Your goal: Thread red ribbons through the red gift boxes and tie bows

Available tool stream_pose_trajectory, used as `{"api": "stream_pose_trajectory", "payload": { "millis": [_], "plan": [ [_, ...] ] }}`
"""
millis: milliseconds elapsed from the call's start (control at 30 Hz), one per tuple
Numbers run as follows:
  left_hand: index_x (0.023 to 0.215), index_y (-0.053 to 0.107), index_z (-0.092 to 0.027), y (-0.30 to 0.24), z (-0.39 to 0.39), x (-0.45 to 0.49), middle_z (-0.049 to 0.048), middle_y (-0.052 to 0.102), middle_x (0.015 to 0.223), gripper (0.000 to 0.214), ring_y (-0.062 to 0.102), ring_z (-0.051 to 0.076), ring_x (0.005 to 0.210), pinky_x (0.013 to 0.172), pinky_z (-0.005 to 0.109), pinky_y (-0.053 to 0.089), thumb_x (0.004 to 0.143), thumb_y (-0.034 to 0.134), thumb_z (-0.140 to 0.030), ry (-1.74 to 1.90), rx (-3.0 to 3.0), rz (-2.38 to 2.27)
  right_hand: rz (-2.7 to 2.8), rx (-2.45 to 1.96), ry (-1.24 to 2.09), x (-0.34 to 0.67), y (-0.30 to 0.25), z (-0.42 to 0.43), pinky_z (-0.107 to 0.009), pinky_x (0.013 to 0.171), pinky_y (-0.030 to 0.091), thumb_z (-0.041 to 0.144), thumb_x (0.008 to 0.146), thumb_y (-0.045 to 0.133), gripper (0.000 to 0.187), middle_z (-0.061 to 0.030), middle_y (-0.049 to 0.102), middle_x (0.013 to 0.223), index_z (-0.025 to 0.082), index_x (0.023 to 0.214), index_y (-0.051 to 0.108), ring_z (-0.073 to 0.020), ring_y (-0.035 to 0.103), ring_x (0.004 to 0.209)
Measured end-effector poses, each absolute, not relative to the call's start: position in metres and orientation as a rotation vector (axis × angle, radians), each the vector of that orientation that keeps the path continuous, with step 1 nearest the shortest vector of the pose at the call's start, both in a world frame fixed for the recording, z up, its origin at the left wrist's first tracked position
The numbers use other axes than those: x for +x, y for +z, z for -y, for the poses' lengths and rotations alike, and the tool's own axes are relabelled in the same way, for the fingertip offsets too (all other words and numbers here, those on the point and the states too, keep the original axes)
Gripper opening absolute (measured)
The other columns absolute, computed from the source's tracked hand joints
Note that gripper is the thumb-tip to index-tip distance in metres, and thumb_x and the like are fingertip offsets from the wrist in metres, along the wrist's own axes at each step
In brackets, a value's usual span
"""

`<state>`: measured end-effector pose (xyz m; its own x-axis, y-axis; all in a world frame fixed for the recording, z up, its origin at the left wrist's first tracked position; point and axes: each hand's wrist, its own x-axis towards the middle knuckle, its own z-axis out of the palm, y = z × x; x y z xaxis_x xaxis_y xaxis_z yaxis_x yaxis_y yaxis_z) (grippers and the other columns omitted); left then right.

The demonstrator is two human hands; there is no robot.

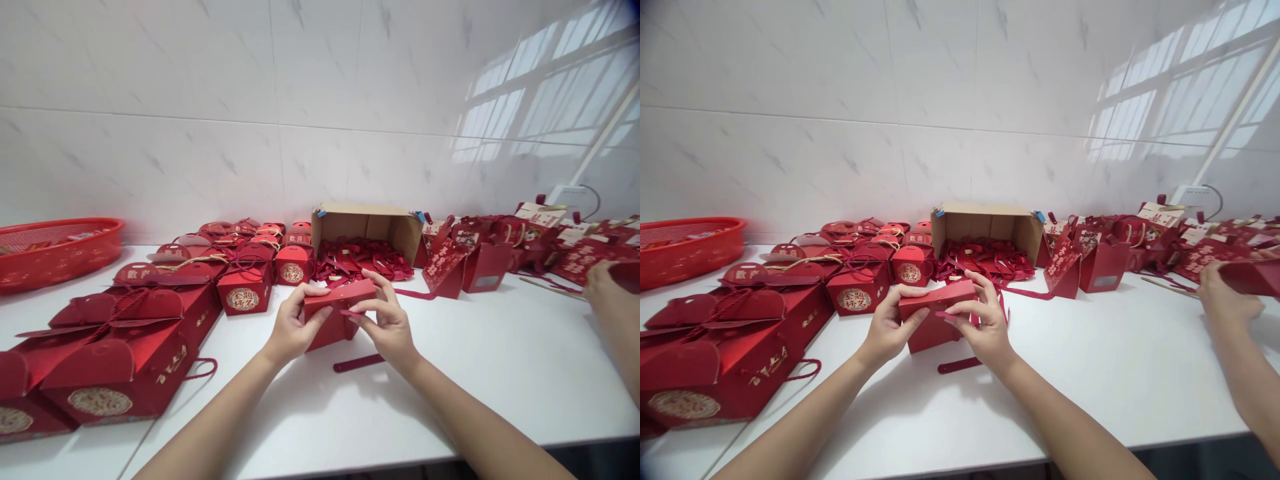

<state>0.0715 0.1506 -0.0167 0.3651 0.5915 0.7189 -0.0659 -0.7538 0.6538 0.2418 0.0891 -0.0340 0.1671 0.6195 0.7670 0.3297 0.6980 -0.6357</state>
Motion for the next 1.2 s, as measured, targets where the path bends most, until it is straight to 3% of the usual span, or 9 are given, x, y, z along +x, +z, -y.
{"api": "stream_pose_trajectory", "payload": {
  "millis": [100,267,633,733,833,900,1033,1100,1200],
  "plan": [
    [0.089,0.057,-0.018,-0.019,-0.153,0.071,0.0052,0.065,0.085,0.012,0.062,0.016,0.079,0.071,0.028,0.051,0.08,0.059,-0.026,1.422,2.018,-0.541,1.438,-0.874,0.213,0.241,-0.033,-0.089,-0.043,0.093,0.042,0.02,0.074,0.069,0.007,-0.0044,0.041,0.128,0.027,0.076,0.069,-0.0219,0.051,0.106],
    [0.081,0.06,-0.017,-0.017,-0.154,0.072,0.0077,0.065,0.097,0.007,0.061,0.019,0.094,0.082,0.032,0.049,0.08,0.06,-0.024,1.424,1.981,-0.492,1.449,-0.905,0.201,0.239,-0.035,-0.088,-0.043,0.09,0.043,0.022,0.073,0.07,0.006,-0.0044,0.043,0.124,0.028,0.076,0.07,-0.022,0.05,0.104],
    [0.078,0.064,-0.018,-0.016,-0.147,0.075,0.0086,0.063,0.091,0.004,0.061,0.02,0.09,0.082,0.037,0.048,0.077,0.063,-0.021,1.378,2.059,-0.398,1.428,-0.87,0.066,0.237,-0.031,-0.082,-0.035,0.07,0.05,0.02,0.074,0.069,0.009,-0.0048,0.046,0.117,0.028,0.077,0.07,-0.0149,0.051,0.08],
    [0.078,0.063,-0.018,-0.015,-0.146,0.074,0.0088,0.062,0.092,0.003,0.06,0.02,0.09,0.083,0.038,0.048,0.077,0.062,-0.02,1.352,2.08,-0.348,1.423,-0.856,-0.034,0.236,-0.032,-0.081,-0.037,0.076,0.048,0.017,0.073,0.069,0.012,-0.0044,0.047,0.115,0.028,0.079,0.068,-0.0165,0.052,0.085],
    [0.08,0.06,-0.018,-0.014,-0.143,0.072,0.0098,0.06,0.095,0.002,0.059,0.021,0.093,0.084,0.039,0.047,0.078,0.059,-0.019,1.313,2.123,-0.303,1.348,-0.832,-0.054,0.234,-0.033,-0.081,-0.042,0.089,0.044,0.018,0.07,0.072,0.034,-0.0061,0.051,0.114,0.028,0.1,0.059,-0.0218,0.052,0.101],
    [0.085,0.057,-0.019,-0.015,-0.141,0.073,0.0104,0.058,0.1,0.008,0.057,0.022,0.096,0.086,0.04,0.046,0.077,0.059,-0.019,1.293,2.169,-0.261,1.34,-0.848,0.073,0.233,-0.033,-0.081,-0.041,0.088,0.046,0.019,0.071,0.071,0.038,-0.007,0.056,0.106,0.025,0.105,0.053,-0.0219,0.055,0.101],
    [0.093,0.044,-0.021,-0.028,-0.137,0.081,0.0104,0.05,0.108,0.04,0.053,0.024,0.103,0.087,0.042,0.045,0.065,0.072,-0.023,1.447,2.241,-0.313,1.342,-0.807,0.246,0.23,-0.033,-0.081,-0.031,0.071,0.05,0.018,0.074,0.068,0.017,-0.0016,0.06,0.08,0.023,0.081,0.053,-0.0165,0.06,0.08],
    [0.096,0.038,-0.023,-0.038,-0.137,0.089,0.0097,0.047,0.109,0.054,0.05,0.025,0.105,0.088,0.043,0.044,0.059,0.077,-0.026,1.646,2.226,-0.413,1.328,-0.766,0.213,0.229,-0.034,-0.081,-0.03,0.07,0.05,0.016,0.072,0.069,0.019,-0.0007,0.059,0.077,0.023,0.078,0.052,-0.0162,0.059,0.078],
    [0.106,0.032,-0.023,-0.05,-0.141,0.097,0.0099,0.045,0.109,0.061,0.049,0.024,0.104,0.087,0.044,0.044,0.063,0.075,-0.027,1.824,2.189,-0.518,1.349,-0.756,0.153,0.228,-0.034,-0.082,-0.032,0.069,0.05,0.015,0.071,0.069,0.019,-0.001,0.059,0.076,0.023,0.078,0.053,-0.0165,0.059,0.076]
  ]
}}
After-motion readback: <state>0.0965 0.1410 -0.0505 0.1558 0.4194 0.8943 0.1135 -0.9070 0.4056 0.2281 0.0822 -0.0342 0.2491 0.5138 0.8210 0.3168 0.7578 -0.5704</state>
